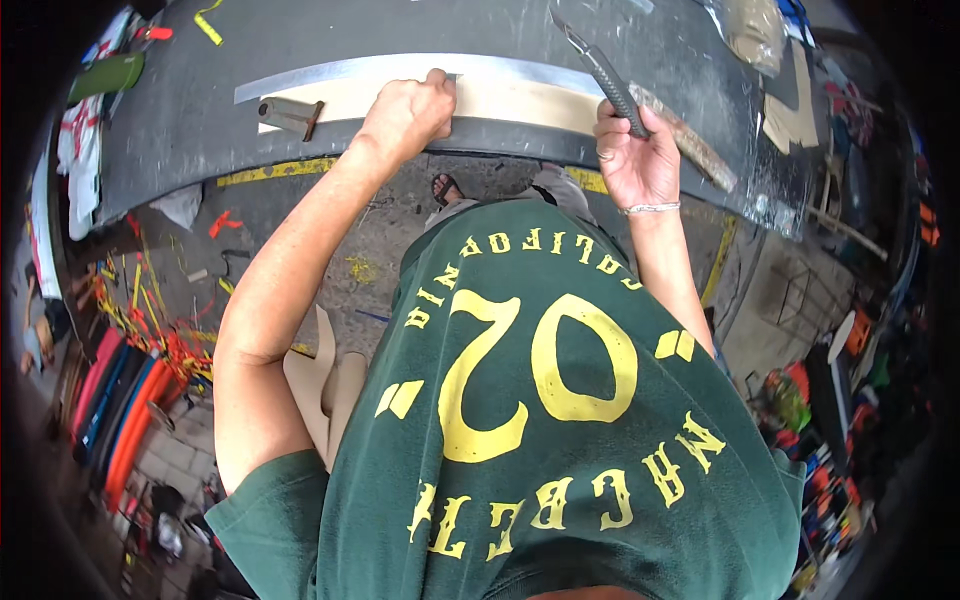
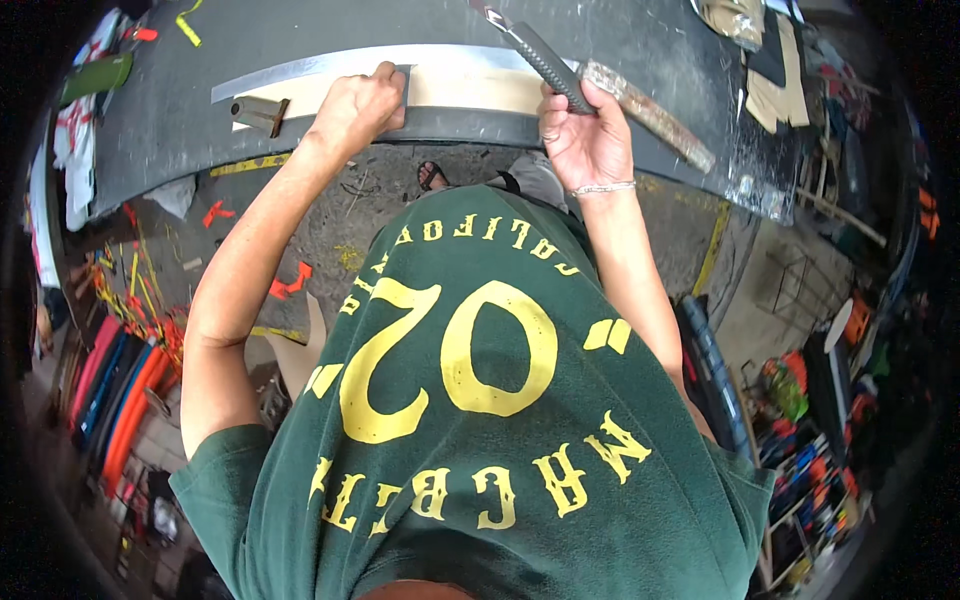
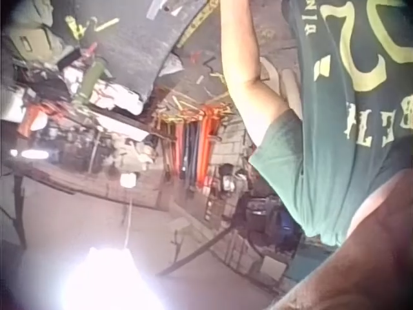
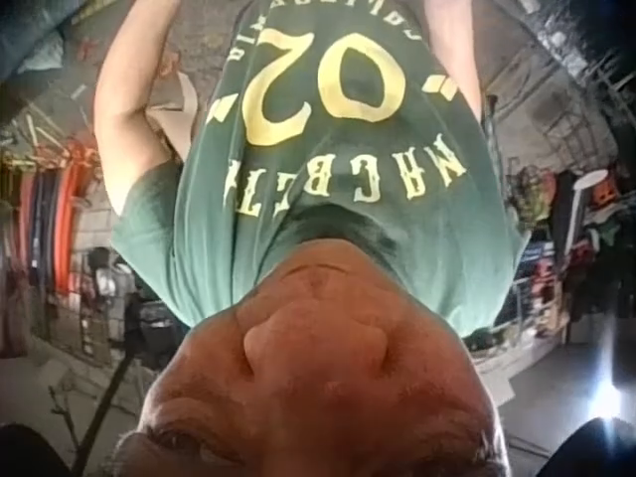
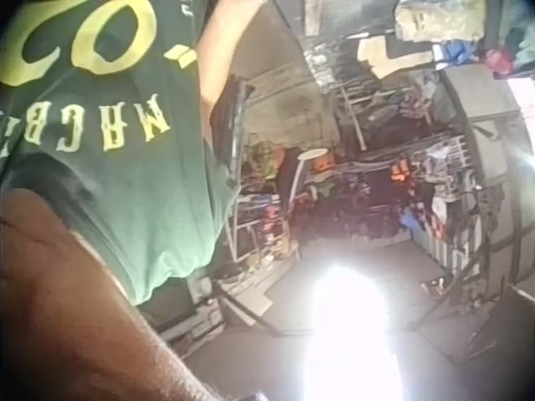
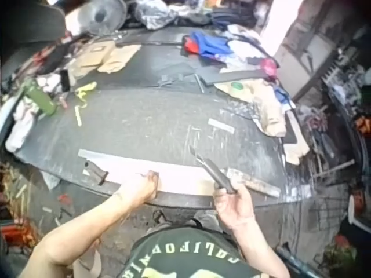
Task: Measuring and cutting strips of material using a metal ruler and a utility knife on a workbench.
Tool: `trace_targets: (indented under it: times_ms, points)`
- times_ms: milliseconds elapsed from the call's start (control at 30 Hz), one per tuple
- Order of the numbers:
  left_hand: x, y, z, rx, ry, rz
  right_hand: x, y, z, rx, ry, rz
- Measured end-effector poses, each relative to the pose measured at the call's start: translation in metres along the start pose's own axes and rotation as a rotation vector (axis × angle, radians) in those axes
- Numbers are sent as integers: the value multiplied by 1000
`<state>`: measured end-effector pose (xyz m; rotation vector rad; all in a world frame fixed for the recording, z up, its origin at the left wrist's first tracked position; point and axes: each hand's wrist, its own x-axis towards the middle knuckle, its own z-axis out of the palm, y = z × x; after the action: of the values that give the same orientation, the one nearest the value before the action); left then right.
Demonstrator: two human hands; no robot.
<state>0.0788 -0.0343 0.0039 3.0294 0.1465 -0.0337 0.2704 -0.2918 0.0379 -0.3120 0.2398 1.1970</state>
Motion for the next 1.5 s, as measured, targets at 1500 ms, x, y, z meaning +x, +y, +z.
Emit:
trace_targets:
  times_ms: [1500]
  points:
    - [-23,30,6,-227,236,-352,124,18,18,-2644,-619,-218]
